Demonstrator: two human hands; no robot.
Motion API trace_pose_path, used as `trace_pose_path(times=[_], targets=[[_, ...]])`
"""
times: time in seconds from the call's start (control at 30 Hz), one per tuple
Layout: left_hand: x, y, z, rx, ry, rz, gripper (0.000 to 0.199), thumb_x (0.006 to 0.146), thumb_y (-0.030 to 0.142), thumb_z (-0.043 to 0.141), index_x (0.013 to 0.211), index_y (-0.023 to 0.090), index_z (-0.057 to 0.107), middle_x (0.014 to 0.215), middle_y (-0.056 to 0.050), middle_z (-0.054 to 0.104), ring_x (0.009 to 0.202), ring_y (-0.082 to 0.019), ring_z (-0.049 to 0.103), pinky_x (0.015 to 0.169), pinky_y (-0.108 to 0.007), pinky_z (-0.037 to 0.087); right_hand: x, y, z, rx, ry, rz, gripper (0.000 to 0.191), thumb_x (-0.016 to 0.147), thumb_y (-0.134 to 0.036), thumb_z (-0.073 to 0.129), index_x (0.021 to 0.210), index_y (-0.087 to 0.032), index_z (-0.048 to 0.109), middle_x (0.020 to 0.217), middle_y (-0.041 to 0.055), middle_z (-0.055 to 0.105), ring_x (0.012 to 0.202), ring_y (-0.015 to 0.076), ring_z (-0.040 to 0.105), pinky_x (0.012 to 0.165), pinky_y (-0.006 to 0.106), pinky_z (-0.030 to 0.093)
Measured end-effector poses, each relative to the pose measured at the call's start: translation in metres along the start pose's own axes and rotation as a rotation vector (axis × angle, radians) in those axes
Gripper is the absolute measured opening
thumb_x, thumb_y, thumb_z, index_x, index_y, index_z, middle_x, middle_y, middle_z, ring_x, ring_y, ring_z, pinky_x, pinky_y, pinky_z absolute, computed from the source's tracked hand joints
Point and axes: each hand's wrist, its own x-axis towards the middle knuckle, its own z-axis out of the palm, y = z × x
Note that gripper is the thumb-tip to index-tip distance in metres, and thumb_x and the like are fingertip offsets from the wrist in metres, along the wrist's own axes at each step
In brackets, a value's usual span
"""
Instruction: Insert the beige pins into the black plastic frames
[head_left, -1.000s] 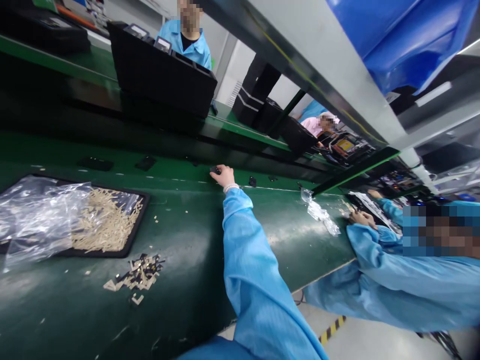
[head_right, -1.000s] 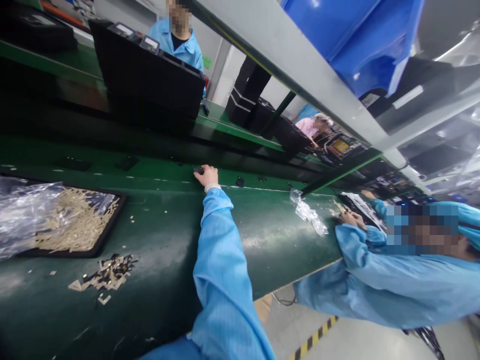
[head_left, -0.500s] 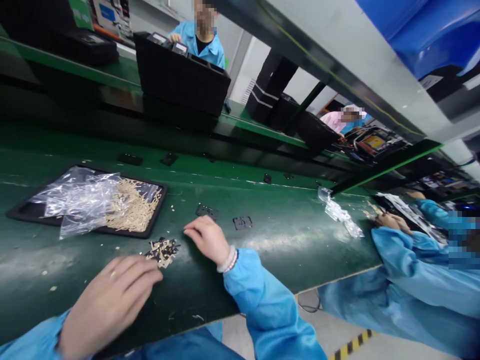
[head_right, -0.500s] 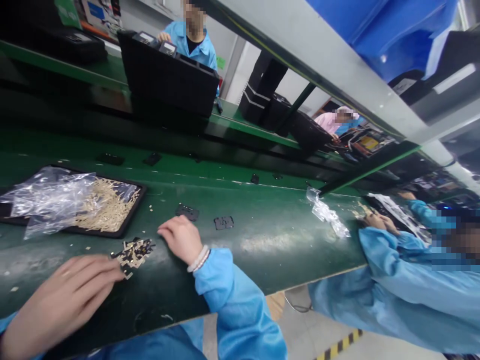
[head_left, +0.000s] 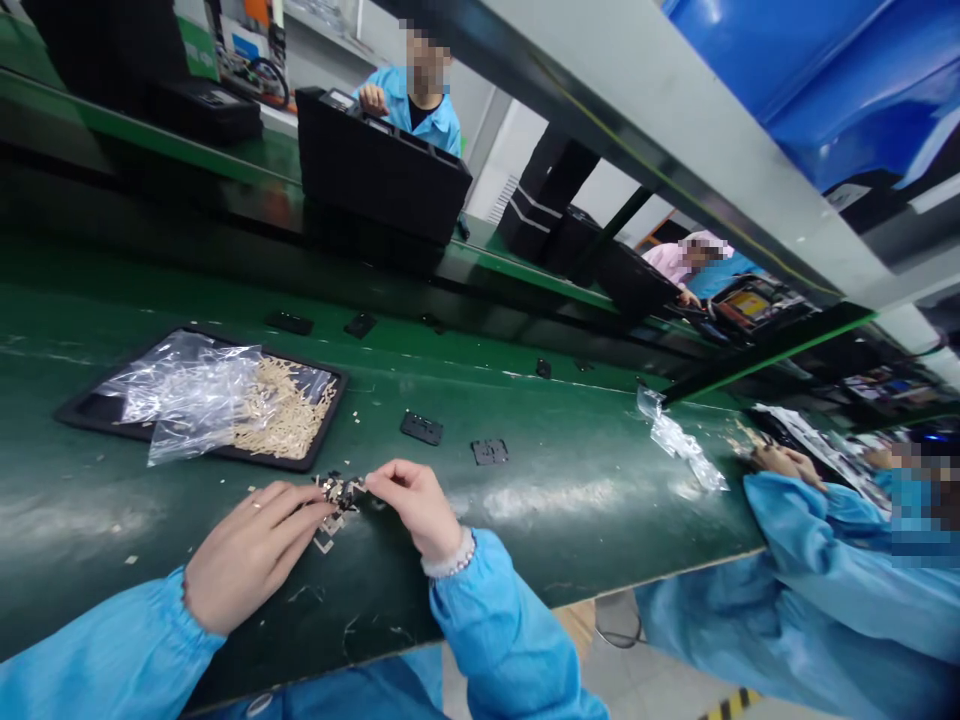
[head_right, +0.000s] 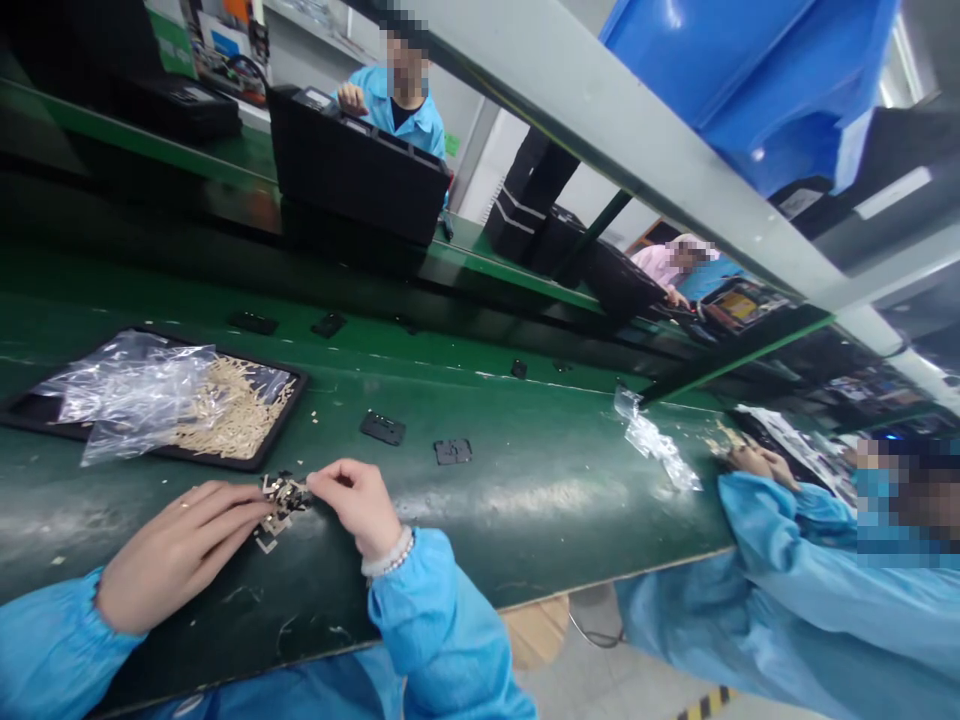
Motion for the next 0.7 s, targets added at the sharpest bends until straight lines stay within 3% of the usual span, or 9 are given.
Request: trace_pose_path(times=[0.1, 0.2, 0.27, 0.37, 0.47, 0.57, 0.63, 0.7], targets=[[0.009, 0.026, -0.003, -0.284, 0.119, -0.282, 0.022, 0.096, 0.039, 0.058, 0.102, 0.026, 0.075, 0.095, -0.003, 0.078, 0.081, -0.017, 0.074, 0.076, -0.026, 0.058, -0.022, -0.002, 0.025, 0.234, 0.084, 0.051, 0.05, 0.083, -0.071, 0.058, 0.065, -0.026, 0.05, 0.057, -0.0029, 0.046, 0.052, 0.0158, 0.041, 0.052, 0.03, 0.039], [0.015, 0.046, 0.0, -0.474, 0.236, -0.548, 0.032, 0.091, 0.053, 0.062, 0.097, 0.024, 0.074, 0.097, -0.006, 0.077, 0.081, -0.019, 0.075, 0.07, -0.025, 0.061, -0.038, -0.005, 0.054, 0.68, 0.121, 0.136, 0.051, 0.067, -0.069, 0.078, 0.064, -0.026, 0.051, 0.06, -0.0019, 0.049, 0.054, 0.0163, 0.043, 0.053, 0.031, 0.04], [0.017, 0.05, 0.001, -0.529, 0.296, -0.618, 0.036, 0.088, 0.058, 0.063, 0.085, 0.024, 0.074, 0.094, -0.006, 0.078, 0.083, -0.02, 0.076, 0.072, -0.026, 0.062, -0.044, -0.008, 0.064, 0.865, 0.093, 0.185, 0.051, 0.059, -0.065, 0.087, 0.062, -0.026, 0.054, 0.06, -0.0022, 0.05, 0.053, 0.0155, 0.043, 0.053, 0.031, 0.039], [0.018, 0.046, -0.01, -0.522, 0.291, -0.582, 0.036, 0.088, 0.058, 0.064, 0.076, 0.026, 0.075, 0.09, -0.004, 0.079, 0.081, -0.02, 0.077, 0.073, -0.024, 0.062, -0.048, -0.012, 0.06, 0.724, 0.061, 0.134, 0.043, 0.065, -0.062, 0.084, 0.067, -0.026, 0.061, 0.06, -0.002, 0.051, 0.052, 0.0153, 0.043, 0.053, 0.031, 0.038], [0.018, 0.042, -0.028, -0.397, 0.203, -0.468, 0.029, 0.09, 0.054, 0.063, 0.083, 0.029, 0.077, 0.087, 0.001, 0.081, 0.076, -0.016, 0.077, 0.073, -0.019, 0.06, -0.05, -0.02, 0.043, 0.414, 0.112, -0.043, 0.026, 0.07, -0.046, 0.084, 0.082, -0.027, 0.071, 0.076, 0.0027, 0.063, 0.063, 0.0185, 0.054, 0.06, 0.033, 0.045], [0.019, 0.042, -0.043, -0.281, 0.154, -0.341, 0.027, 0.093, 0.051, 0.06, 0.086, 0.03, 0.076, 0.085, 0.003, 0.081, 0.075, -0.015, 0.077, 0.075, -0.017, 0.058, -0.051, -0.027, 0.031, 0.131, 0.115, -0.201, 0.005, 0.078, -0.031, 0.077, 0.078, -0.027, 0.074, 0.081, 0.005, 0.067, 0.071, 0.021, 0.06, 0.065, 0.035, 0.048], [0.021, 0.044, -0.046, -0.272, 0.125, -0.326, 0.028, 0.093, 0.05, 0.059, 0.083, 0.03, 0.075, 0.083, 0.002, 0.08, 0.074, -0.015, 0.076, 0.074, -0.017, 0.057, -0.051, -0.03, 0.031, 0.049, 0.115, -0.245, 0.013, 0.082, -0.027, 0.07, 0.069, -0.028, 0.071, 0.075, 0.004, 0.067, 0.07, 0.021, 0.06, 0.066, 0.036, 0.049], [0.023, 0.047, -0.045, -0.312, 0.109, -0.407, 0.031, 0.09, 0.053, 0.06, 0.079, 0.029, 0.075, 0.08, 0.001, 0.079, 0.069, -0.016, 0.075, 0.066, -0.018, 0.058, -0.05, -0.03, 0.036, 0.081, 0.145, -0.229, 0.017, 0.081, -0.026, 0.069, 0.064, -0.028, 0.067, 0.071, 0.0031, 0.065, 0.067, 0.0208, 0.059, 0.065, 0.036, 0.048]])
